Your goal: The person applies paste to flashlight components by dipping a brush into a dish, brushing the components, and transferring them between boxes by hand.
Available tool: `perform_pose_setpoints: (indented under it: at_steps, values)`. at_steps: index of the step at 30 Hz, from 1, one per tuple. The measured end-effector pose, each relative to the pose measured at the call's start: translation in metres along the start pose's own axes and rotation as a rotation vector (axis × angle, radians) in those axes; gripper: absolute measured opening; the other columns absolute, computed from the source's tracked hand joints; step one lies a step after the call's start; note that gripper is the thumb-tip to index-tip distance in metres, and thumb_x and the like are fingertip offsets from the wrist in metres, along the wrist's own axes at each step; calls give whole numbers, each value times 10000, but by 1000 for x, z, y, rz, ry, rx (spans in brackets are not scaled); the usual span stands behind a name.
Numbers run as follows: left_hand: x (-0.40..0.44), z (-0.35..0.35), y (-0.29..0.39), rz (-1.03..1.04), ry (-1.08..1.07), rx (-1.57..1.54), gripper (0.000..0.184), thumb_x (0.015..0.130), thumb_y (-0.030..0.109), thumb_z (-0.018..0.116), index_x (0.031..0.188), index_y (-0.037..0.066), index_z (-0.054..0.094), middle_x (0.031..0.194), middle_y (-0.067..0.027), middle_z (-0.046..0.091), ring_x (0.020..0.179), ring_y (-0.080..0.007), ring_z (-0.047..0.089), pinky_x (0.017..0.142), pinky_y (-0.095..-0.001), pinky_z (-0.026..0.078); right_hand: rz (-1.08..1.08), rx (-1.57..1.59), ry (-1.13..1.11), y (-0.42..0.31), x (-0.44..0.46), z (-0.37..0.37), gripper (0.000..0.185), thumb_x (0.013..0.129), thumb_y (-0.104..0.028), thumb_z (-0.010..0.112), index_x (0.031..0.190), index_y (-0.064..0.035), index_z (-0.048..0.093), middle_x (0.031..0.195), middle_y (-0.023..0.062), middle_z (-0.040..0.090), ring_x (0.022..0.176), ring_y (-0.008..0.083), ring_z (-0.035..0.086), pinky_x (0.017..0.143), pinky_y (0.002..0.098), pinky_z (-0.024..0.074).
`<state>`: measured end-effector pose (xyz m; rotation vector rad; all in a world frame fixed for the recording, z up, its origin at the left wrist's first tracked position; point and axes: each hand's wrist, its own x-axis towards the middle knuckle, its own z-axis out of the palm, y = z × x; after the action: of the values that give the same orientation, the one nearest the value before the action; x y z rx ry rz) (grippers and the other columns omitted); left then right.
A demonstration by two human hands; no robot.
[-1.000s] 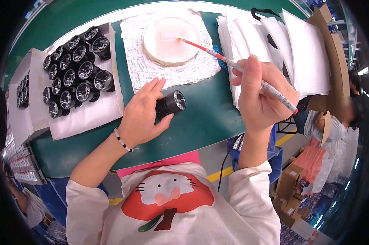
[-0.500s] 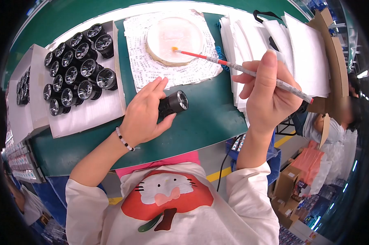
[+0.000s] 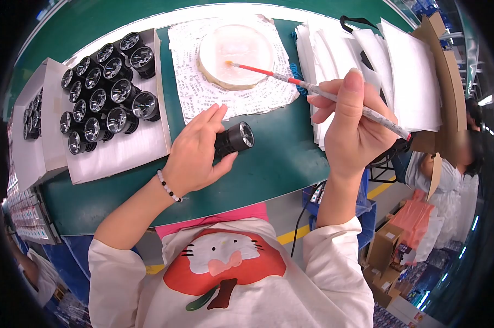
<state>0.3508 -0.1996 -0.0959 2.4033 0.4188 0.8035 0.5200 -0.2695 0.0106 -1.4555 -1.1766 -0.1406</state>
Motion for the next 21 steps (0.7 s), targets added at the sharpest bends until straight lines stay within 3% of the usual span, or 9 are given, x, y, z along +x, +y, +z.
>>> perform_pose_setpoints:
  at_steps: [6, 12, 21]
  values:
    - [0, -1, 0, -6, -9, -4, 603, 635, 118, 636, 1129, -69, 345, 885, -163, 528, 1047, -338, 435, 880, -395, 358, -4, -20, -62, -7, 6, -10, 343, 857, -160, 444, 623, 61, 565, 495, 95, 546, 344, 93, 462, 339, 177, 342]
    - [-1, 0, -1, -4, -4, -9, 605, 639, 121, 631, 1134, -72, 341, 866, -163, 531, 1045, -341, 435, 882, -395, 358, 14, -6, 51, -3, 6, -13, 344, 855, -160, 446, 621, 65, 560, 492, 97, 540, 349, 107, 478, 348, 183, 371]
    - [0, -1, 0, 2, -5, -2, 613, 632, 116, 637, 1133, -70, 338, 892, -165, 525, 1044, -345, 438, 882, -398, 360, -57, -19, -72, -1, 11, -4, 318, 850, -141, 458, 623, 56, 562, 504, 87, 542, 366, 93, 470, 359, 177, 354]
